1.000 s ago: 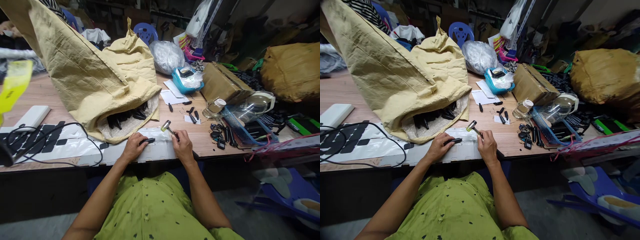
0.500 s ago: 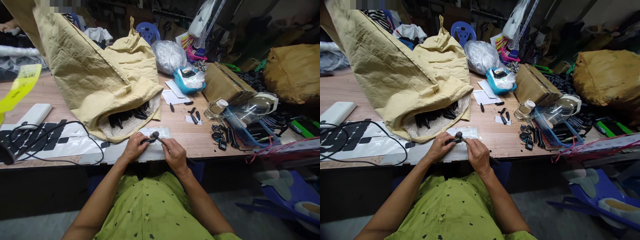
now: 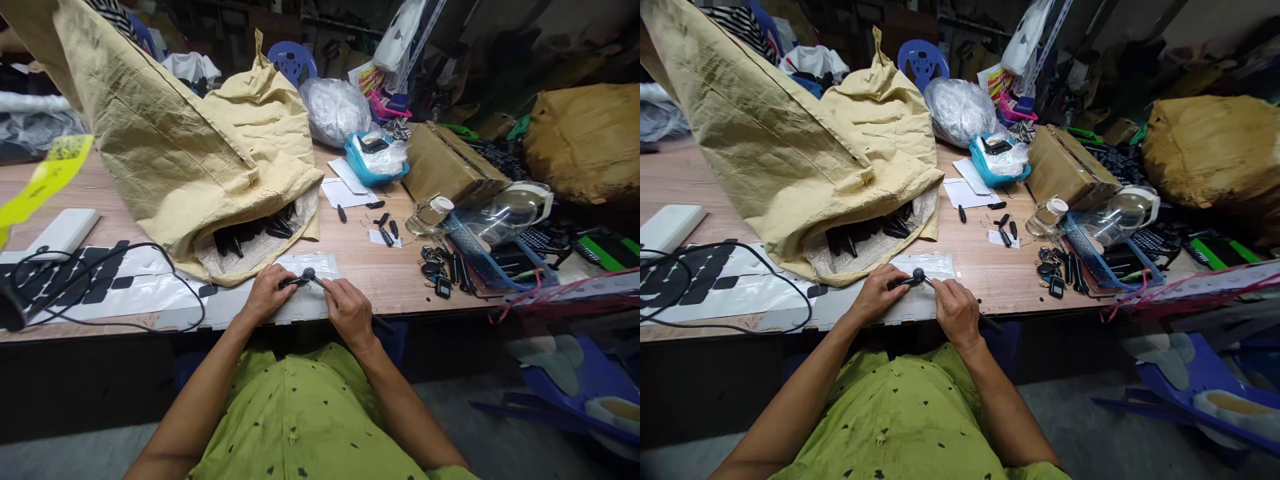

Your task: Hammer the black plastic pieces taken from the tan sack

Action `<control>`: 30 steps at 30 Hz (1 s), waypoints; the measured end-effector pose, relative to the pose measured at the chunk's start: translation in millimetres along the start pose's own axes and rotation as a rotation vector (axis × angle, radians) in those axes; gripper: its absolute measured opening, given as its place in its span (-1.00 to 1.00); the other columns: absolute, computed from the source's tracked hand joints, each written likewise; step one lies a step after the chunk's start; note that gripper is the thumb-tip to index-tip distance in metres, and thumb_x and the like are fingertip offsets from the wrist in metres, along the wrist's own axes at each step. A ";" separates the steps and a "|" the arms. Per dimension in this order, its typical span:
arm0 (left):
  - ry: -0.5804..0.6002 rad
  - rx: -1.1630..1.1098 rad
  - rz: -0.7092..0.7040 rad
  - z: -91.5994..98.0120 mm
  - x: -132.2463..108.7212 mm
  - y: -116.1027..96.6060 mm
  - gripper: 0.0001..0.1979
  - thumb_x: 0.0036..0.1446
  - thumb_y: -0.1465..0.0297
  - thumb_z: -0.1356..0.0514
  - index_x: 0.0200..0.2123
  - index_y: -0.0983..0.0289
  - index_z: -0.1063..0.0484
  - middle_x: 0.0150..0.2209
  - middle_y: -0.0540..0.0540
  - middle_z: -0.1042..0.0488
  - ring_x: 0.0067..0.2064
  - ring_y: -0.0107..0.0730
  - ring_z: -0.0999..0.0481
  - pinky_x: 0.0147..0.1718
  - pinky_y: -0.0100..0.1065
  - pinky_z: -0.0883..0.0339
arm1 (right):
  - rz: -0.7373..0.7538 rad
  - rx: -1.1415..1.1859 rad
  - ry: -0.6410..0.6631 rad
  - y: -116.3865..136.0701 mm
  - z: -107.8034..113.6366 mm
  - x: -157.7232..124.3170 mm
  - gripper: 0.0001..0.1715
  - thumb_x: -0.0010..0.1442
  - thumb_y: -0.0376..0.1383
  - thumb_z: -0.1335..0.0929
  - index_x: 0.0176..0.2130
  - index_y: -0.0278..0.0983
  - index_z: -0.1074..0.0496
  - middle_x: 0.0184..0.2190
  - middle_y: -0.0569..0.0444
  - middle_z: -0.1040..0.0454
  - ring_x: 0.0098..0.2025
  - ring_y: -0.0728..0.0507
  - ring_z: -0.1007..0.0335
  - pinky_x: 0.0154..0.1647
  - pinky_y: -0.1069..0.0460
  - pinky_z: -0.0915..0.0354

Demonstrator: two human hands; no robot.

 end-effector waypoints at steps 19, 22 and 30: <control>-0.011 0.062 0.005 -1.6 -1.2 1.6 -0.83 0.18 0.38 -0.27 -0.15 0.18 -0.62 -0.29 0.07 -0.54 -0.19 -0.20 -0.45 -0.12 -0.19 -0.33 | -0.197 -0.271 -0.022 -72.8 -37.6 12.9 -0.74 0.30 -0.39 -0.35 -0.09 -0.17 -0.59 -0.32 0.03 -0.51 -0.30 -0.11 -0.34 -0.29 0.03 -0.15; 0.000 0.030 0.003 -0.6 -1.2 3.1 -0.82 0.23 0.35 -0.25 -0.14 0.18 -0.62 -0.27 0.08 -0.56 -0.18 -0.20 -0.45 -0.12 -0.19 -0.32 | -0.186 -0.274 -0.010 -72.8 -41.5 11.0 -0.73 0.32 -0.37 -0.33 -0.06 -0.17 -0.58 -0.31 0.02 -0.49 -0.28 -0.12 -0.32 -0.27 0.02 -0.13; 0.017 -0.004 0.038 -0.6 -0.8 8.6 -0.75 0.33 0.27 -0.13 -0.13 0.17 -0.62 -0.30 0.08 -0.55 -0.19 -0.21 -0.45 -0.13 -0.21 -0.30 | -0.147 -0.286 -0.036 -65.6 -40.9 8.9 -0.68 0.30 -0.43 -0.30 -0.05 -0.18 -0.58 -0.31 0.03 -0.49 -0.29 -0.12 -0.28 -0.28 0.01 -0.10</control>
Point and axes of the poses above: each hand's wrist, its own x-axis towards the middle knuckle, its own z-axis out of the back of the hand, y = z × x, the point moved 8 cm from there along x, towards the middle knuckle
